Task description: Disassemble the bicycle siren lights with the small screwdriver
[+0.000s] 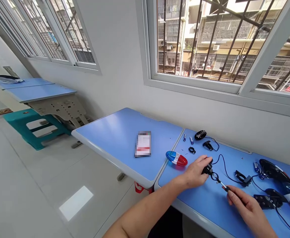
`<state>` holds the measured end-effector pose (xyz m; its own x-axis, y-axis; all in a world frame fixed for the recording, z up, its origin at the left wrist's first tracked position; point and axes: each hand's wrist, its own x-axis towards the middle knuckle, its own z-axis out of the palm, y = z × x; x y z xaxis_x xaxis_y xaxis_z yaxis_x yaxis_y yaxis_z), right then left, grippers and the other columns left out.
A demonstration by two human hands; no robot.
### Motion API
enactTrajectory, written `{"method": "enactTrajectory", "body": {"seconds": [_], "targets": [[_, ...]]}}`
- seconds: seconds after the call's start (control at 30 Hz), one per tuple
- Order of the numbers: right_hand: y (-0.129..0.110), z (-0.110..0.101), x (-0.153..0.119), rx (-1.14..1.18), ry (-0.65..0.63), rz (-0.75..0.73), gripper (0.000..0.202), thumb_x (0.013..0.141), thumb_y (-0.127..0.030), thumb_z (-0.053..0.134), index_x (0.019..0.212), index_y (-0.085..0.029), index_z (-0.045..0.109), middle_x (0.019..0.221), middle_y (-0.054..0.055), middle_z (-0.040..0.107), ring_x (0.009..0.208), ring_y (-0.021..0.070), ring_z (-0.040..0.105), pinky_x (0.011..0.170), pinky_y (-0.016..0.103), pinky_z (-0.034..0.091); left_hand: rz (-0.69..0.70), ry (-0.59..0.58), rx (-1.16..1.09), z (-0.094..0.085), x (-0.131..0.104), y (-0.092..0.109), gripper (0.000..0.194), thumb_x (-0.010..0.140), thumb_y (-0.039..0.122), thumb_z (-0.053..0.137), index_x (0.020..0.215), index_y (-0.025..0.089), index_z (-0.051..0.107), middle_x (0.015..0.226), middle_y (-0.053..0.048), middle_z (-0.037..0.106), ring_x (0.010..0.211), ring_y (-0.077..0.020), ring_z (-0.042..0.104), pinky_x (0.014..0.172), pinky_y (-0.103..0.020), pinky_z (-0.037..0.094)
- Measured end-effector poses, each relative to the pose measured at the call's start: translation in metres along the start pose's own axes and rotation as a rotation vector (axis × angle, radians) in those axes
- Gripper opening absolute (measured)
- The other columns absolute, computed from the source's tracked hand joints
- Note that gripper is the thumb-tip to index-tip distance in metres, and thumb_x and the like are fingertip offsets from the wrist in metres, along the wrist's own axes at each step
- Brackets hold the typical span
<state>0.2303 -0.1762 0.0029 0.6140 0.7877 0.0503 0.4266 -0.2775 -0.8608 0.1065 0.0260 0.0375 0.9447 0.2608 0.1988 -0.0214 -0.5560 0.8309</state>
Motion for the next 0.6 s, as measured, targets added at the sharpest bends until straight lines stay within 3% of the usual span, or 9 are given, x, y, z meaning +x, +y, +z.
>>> {"method": "enactTrajectory", "body": {"seconds": [0.17,0.33,0.47,0.6], "targets": [[0.006,0.004,-0.001,-0.220,0.122,-0.137,0.043,0.079,-0.052,0.054,0.100,-0.019,0.070,0.070,0.003,0.071,0.061,0.0178,0.066,0.056,0.022,0.054,-0.011,-0.012,0.009,0.000,0.000,-0.001,0.066,0.075,0.014,0.051,0.140,0.016,0.037,0.148,-0.013,0.031,0.135,-0.0257,0.031,0.110,-0.038,0.031],[-0.003,0.007,-0.002,-0.277,0.192,-0.223,0.040,0.076,-0.051,0.056,0.096,-0.020,0.072,0.098,0.008,0.073,0.086,0.0257,0.070,0.078,0.030,0.057,-0.027,-0.025,-0.002,0.000,0.002,-0.001,0.068,0.074,0.013,0.052,0.140,0.020,0.037,0.148,-0.010,0.031,0.135,-0.0259,0.032,0.109,-0.040,0.032],[-0.010,0.007,-0.001,-0.235,0.165,-0.176,0.041,0.073,-0.053,0.058,0.095,-0.022,0.072,0.098,0.007,0.074,0.088,0.0275,0.070,0.079,0.033,0.057,-0.049,-0.048,-0.006,-0.006,0.001,0.004,0.067,0.073,0.014,0.053,0.139,0.018,0.038,0.147,-0.011,0.031,0.134,-0.0286,0.033,0.108,-0.041,0.033],[-0.008,0.008,-0.002,-0.156,0.114,-0.036,0.042,0.069,-0.055,0.063,0.098,-0.025,0.072,0.100,0.005,0.073,0.077,0.0241,0.071,0.067,0.027,0.059,-0.026,-0.048,0.008,-0.011,-0.003,0.008,0.064,0.074,0.012,0.051,0.136,0.022,0.040,0.145,-0.009,0.034,0.129,-0.0288,0.039,0.103,-0.040,0.040]]}}
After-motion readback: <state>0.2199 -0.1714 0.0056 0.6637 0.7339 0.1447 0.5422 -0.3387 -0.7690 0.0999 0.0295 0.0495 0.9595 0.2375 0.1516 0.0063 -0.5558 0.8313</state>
